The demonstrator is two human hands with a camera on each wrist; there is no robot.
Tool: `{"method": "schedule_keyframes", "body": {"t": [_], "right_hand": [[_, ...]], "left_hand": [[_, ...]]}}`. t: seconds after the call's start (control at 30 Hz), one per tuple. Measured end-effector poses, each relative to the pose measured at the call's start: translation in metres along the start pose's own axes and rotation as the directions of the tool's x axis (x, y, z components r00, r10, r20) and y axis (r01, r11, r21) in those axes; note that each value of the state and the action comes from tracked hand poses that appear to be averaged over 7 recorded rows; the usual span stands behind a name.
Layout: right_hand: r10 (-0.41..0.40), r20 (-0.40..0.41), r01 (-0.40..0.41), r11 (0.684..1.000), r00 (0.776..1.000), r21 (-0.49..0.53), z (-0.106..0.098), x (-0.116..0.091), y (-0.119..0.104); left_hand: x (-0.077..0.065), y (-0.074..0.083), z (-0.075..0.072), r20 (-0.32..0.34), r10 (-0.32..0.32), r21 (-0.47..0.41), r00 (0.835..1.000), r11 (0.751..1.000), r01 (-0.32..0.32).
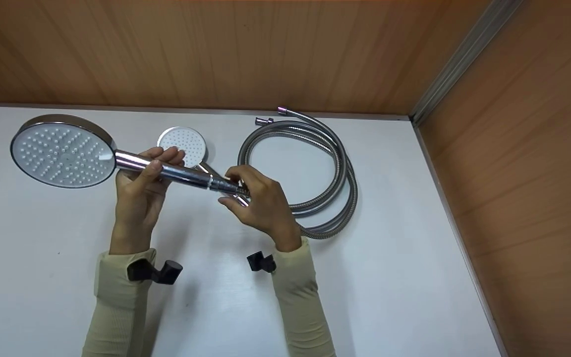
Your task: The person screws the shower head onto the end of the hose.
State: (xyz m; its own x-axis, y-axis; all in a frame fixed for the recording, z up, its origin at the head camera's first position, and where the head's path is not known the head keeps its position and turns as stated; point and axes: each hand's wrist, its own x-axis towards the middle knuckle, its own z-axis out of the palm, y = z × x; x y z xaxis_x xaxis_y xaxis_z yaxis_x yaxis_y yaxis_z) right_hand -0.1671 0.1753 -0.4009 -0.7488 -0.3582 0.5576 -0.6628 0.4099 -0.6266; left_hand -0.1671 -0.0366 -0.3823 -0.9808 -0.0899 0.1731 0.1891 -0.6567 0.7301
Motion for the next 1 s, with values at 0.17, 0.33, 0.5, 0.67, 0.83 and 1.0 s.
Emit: {"method": "schedule_keyframes", "body": {"t": [0.17,0.33,0.5,0.67,0.83,1.0], "right_hand": [[-0.008,-0.012,0.008,1.0,1.0,-0.012,0.0,0.0011,-0.0001],[-0.003,-0.019,0.003,1.0,1.0,-0.007,-0.0005,0.001,-0.0005],[0.005,-0.016,-0.005,1.0,1.0,-0.005,-0.0013,0.0011,-0.001],[0.013,-0.009,-0.014,1.0,1.0,-0.009,-0.0012,0.0005,0.0001],[0.011,-0.004,-0.011,1.0,1.0,-0.012,-0.0016,0.0006,0.0009],[-0.001,-0.004,0.001,1.0,1.0,-0.008,-0.0017,0.0009,0.0001]], "left_hand": [[0.0,0.0002,0.0003,0.003,0.0,-0.007,1.0,1.0,0.0],[0.0,0.0001,0.0005,0.005,0.001,-0.009,1.0,1.0,-0.001],[0.0004,0.0,0.0004,0.005,0.003,-0.011,1.0,1.0,-0.003],[0.0004,-0.0001,0.0001,0.005,0.004,-0.008,1.0,1.0,-0.004],[0.0005,-0.0003,0.0002,0.009,0.005,-0.012,1.0,1.0,-0.005],[0.0004,-0.0004,-0.0001,0.013,0.005,-0.019,1.0,1.0,-0.004]]}}
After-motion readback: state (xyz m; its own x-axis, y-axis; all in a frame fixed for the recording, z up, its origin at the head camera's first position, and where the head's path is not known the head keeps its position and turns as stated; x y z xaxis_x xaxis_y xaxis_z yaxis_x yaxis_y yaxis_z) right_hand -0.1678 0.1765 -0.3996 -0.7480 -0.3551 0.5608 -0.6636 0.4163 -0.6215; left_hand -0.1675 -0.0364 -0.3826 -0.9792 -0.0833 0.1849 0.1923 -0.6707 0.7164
